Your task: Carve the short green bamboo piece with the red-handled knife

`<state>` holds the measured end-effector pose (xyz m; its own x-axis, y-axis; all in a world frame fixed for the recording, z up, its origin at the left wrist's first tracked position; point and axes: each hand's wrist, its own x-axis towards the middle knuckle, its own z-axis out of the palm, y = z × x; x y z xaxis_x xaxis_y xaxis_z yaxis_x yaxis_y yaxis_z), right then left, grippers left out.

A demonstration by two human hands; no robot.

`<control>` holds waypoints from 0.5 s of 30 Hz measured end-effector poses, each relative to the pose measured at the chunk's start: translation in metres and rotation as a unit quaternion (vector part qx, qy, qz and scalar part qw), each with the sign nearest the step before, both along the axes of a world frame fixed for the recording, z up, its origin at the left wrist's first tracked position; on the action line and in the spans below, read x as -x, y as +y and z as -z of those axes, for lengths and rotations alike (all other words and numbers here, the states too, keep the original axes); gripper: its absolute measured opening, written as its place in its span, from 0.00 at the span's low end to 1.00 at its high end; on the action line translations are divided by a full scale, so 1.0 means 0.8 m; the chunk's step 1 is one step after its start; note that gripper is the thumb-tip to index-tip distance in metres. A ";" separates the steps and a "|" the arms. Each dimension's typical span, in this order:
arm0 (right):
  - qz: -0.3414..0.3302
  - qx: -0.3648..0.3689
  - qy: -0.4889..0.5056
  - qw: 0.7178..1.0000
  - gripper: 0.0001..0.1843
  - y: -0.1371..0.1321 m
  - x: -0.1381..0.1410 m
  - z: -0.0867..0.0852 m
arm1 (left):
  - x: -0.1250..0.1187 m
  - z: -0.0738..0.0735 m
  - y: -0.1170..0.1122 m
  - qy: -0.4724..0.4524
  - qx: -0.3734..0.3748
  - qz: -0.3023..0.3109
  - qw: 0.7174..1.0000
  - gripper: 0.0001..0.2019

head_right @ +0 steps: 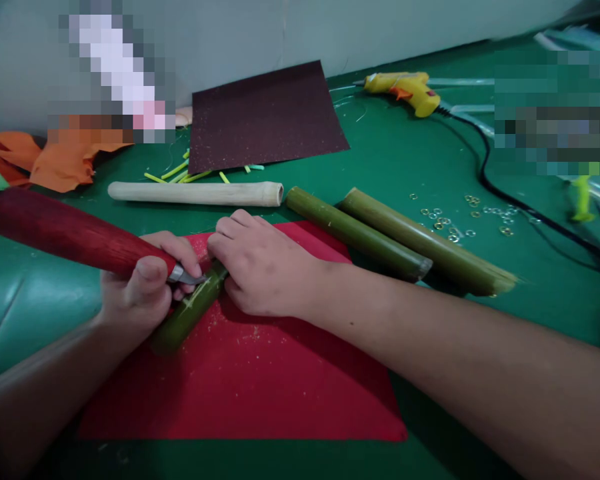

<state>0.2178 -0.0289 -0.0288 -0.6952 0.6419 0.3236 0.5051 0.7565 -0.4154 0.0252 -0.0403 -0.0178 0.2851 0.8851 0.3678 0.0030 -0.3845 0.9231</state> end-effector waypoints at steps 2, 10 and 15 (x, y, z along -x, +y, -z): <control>-0.001 -0.003 0.010 1.000 0.13 0.001 0.000 0.001 | -0.001 -0.001 0.000 0.001 -0.007 -0.001 1.000 0.27; -0.005 -0.001 0.025 1.000 0.12 0.004 -0.002 0.002 | -0.005 -0.006 0.002 0.017 -0.014 -0.001 1.000 0.28; -0.002 0.000 0.021 1.000 0.13 0.003 0.000 0.001 | -0.004 -0.004 0.001 0.013 -0.004 -0.005 1.000 0.27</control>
<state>0.2180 -0.0263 -0.0294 -0.6842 0.6385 0.3524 0.4836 0.7589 -0.4361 0.0281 -0.0394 -0.0147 0.2858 0.8850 0.3676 0.0307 -0.3919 0.9195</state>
